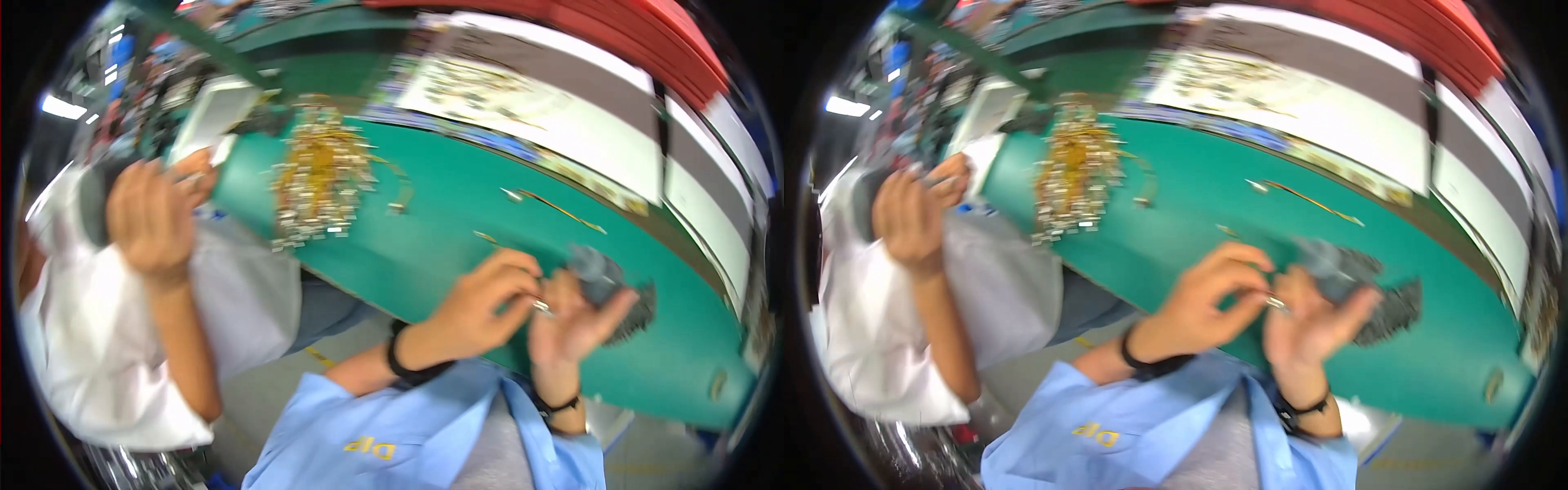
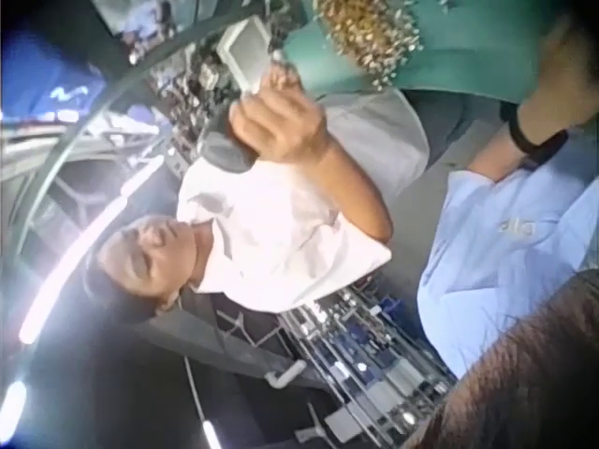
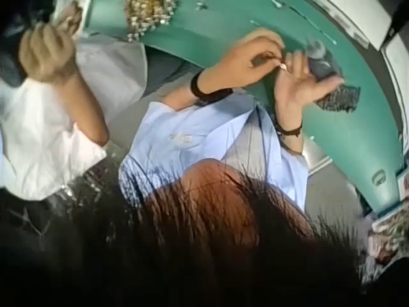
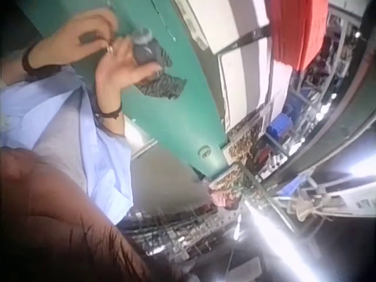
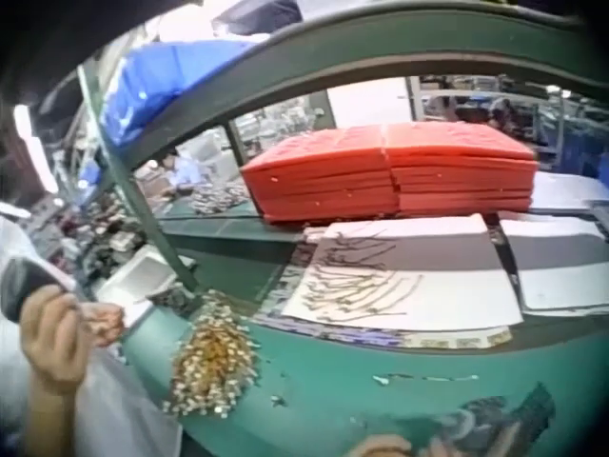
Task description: The person picks up a wire assembly, applies liquid from a squeeze bottle to the component at the end, and sets it down. This process is repeated for several more wire assemblies taken from a pile on the table.
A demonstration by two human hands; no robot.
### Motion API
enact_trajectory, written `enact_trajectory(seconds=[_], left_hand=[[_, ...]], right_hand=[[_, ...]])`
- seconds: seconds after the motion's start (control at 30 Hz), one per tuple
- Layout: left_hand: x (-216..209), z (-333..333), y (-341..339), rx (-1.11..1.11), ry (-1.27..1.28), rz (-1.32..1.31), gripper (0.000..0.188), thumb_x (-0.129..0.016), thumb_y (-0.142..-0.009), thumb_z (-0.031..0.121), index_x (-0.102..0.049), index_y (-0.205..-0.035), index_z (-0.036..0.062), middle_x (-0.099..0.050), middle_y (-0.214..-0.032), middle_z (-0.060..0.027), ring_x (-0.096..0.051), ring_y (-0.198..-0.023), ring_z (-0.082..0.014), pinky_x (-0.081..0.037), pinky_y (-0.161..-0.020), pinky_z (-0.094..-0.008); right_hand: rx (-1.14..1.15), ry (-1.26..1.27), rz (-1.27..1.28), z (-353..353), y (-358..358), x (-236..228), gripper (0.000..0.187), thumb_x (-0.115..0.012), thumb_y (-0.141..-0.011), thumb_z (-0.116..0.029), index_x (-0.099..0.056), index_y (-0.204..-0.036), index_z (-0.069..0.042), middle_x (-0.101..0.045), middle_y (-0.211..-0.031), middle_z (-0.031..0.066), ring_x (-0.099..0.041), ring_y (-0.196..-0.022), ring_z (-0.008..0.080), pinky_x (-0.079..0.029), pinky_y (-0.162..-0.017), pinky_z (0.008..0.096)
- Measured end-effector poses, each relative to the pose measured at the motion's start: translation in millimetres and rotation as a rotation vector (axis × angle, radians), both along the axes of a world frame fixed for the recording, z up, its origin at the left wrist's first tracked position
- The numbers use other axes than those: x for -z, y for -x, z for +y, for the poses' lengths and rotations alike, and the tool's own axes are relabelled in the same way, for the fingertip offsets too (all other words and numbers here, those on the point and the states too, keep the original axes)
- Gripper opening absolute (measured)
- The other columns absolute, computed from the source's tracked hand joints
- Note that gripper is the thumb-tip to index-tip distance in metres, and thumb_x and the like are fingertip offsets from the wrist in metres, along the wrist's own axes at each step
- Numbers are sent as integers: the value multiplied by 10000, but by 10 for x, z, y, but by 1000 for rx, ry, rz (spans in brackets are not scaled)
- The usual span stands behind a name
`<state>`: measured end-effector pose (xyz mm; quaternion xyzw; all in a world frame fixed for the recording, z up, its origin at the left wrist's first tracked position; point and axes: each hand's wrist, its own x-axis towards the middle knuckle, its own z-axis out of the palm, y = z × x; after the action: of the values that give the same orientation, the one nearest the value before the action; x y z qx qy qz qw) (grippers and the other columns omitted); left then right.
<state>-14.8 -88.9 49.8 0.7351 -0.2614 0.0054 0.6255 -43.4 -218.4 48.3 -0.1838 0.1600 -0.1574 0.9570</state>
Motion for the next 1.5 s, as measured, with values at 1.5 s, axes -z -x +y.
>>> enact_trajectory(seconds=[1.5], left_hand=[[398, -15, -465, -78, 189, -8, 258, -597, -848, -68, -629, -1101, -35, -637, -906, -122, -583, -748, -183, -469, -676, -292]], right_hand=[[42, 577, -48, -1109, 63, 362, 607, -610, -907, -456, -451, -1209, 46, -494, -954, 72, -480, -756, 113, -475, -870, 305]])
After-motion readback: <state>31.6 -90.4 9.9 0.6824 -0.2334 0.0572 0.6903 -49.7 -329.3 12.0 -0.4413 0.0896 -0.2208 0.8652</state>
